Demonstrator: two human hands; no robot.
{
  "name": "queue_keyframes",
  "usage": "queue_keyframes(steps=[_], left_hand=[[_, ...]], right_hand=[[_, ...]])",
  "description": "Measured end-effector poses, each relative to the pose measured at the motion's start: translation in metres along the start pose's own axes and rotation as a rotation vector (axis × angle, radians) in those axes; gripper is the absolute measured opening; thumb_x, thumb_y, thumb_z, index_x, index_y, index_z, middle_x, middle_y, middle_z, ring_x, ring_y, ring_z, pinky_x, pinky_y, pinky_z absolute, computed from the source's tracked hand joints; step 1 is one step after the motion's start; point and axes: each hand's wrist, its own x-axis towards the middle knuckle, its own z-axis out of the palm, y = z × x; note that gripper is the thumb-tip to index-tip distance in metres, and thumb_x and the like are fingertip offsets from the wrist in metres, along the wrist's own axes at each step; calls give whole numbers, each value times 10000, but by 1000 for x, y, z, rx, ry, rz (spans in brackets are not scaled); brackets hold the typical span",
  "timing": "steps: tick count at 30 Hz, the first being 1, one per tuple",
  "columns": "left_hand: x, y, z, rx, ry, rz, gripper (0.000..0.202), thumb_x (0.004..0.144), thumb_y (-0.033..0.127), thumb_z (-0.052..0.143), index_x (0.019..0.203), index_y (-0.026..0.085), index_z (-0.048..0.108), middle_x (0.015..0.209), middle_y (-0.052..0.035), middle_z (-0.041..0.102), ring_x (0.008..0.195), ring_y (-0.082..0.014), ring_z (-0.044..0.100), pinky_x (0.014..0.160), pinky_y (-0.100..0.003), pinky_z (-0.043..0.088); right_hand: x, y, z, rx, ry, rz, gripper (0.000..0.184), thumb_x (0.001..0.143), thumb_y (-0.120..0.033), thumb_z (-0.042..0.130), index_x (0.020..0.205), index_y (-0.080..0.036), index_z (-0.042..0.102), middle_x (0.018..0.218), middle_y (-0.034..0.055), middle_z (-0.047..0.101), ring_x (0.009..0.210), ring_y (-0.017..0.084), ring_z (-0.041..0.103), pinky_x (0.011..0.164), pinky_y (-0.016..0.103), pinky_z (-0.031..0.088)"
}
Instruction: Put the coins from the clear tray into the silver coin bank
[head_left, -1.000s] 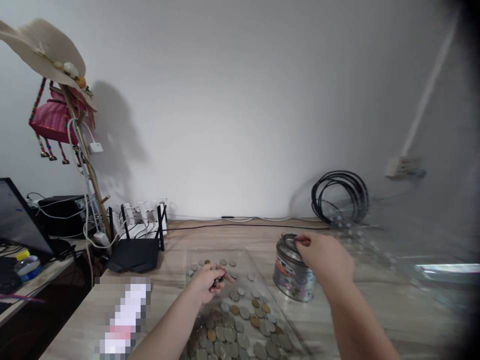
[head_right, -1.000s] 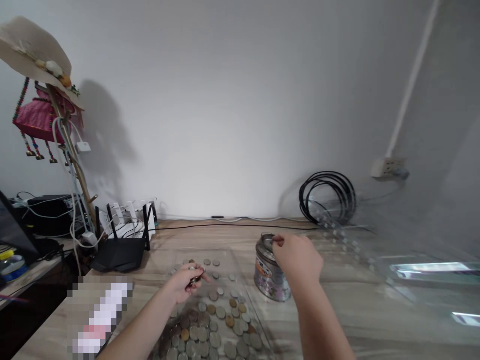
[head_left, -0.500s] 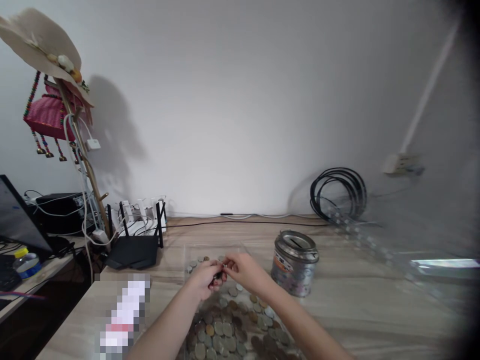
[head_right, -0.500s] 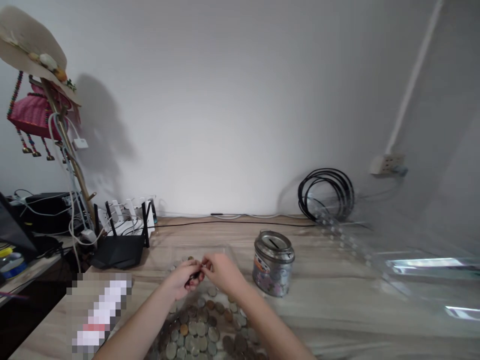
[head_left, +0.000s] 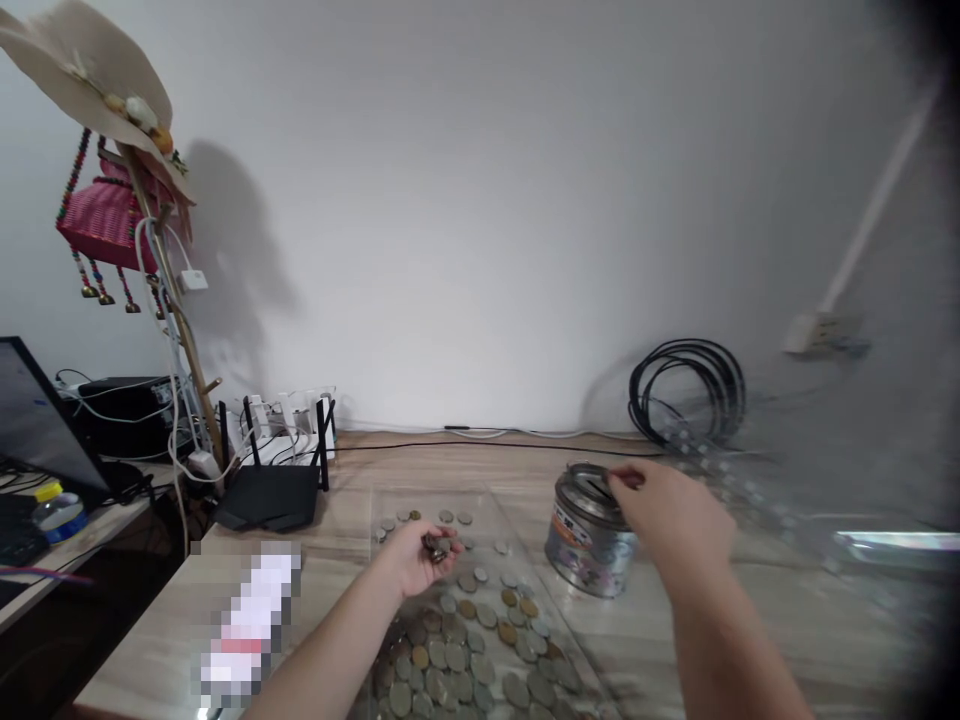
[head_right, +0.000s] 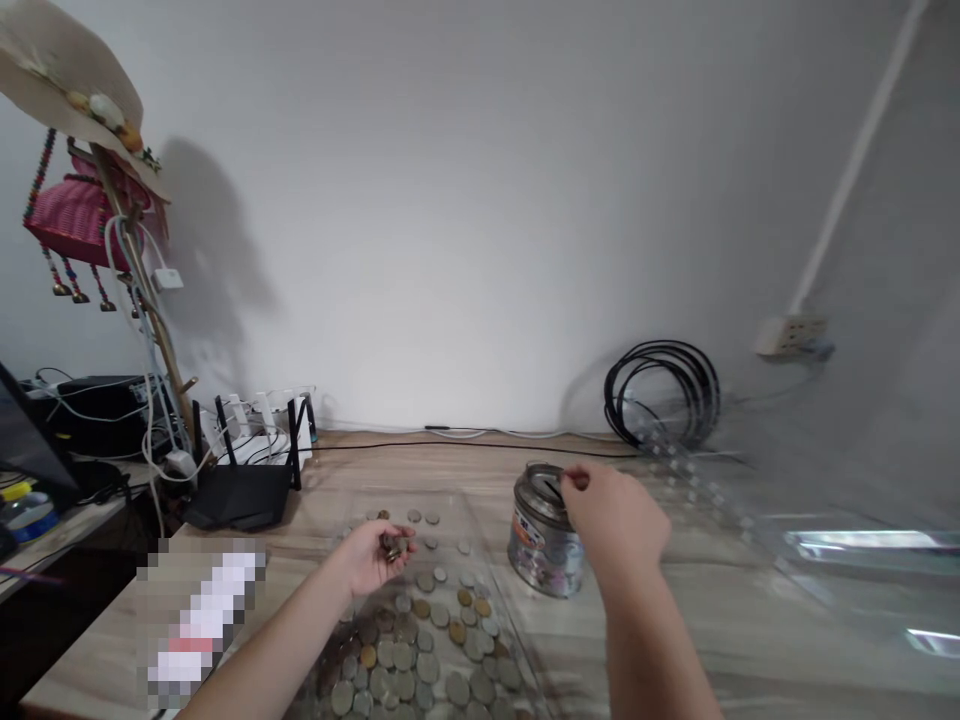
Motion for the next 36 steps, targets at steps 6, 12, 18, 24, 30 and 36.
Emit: queue_keyframes(steps=[6, 12, 18, 24, 30, 36], left_hand=[[0, -1, 0, -51, -30, 38, 228, 670, 117, 374, 852, 53, 495, 738, -150, 608, 712, -178, 598, 660, -278, 463], [1, 0, 0, -60, -20, 30, 240, 686, 130, 382, 866, 25, 501, 760, -178, 606, 714, -174, 597, 605, -232, 462], [2, -2, 1, -57, -21, 38, 162, 746, 201, 392, 770, 83, 501, 633, -84, 580, 606, -141, 577, 627, -274, 476], [2, -5, 2, 18, -48, -13, 161, 736, 225, 415, 748, 90, 503, 580, -44, 549, 592, -150, 588, 619, -266, 482], [4, -5, -2, 32, -105, -62, 250, 764, 285, 377, 803, 80, 516, 605, -57, 578, 552, -144, 583, 543, -249, 478], [5, -4, -2, 61, -166, -83, 251, 739, 225, 358, 821, 66, 534, 612, -77, 603, 557, -141, 594, 530, -219, 468]], right_hand=[[3, 6, 8, -31, -2, -71, 241, 650, -346, 459, 727, -235, 658, 748, 98, 614, 660, 229, 522, 468, 279, 298], [-20, -29, 19, 205, 139, -357, 287, 718, -345, 406, 833, -198, 624, 823, 58, 629, 760, 190, 521, 604, 271, 362], [-74, -77, 70, 348, -576, -755, 201, 677, -253, 453, 703, -211, 648, 687, 20, 639, 599, 125, 521, 542, 218, 340], [-79, -77, 89, 514, -741, -610, 130, 643, -227, 485, 634, -158, 595, 530, 12, 590, 496, 105, 502, 457, 189, 328], [-79, -72, 91, 576, -930, -611, 157, 581, -166, 495, 701, -156, 596, 556, -7, 578, 439, 85, 482, 405, 177, 321], [-82, -77, 94, 567, -779, -643, 132, 622, -202, 470, 637, -148, 589, 514, 2, 561, 460, 99, 472, 432, 197, 321]])
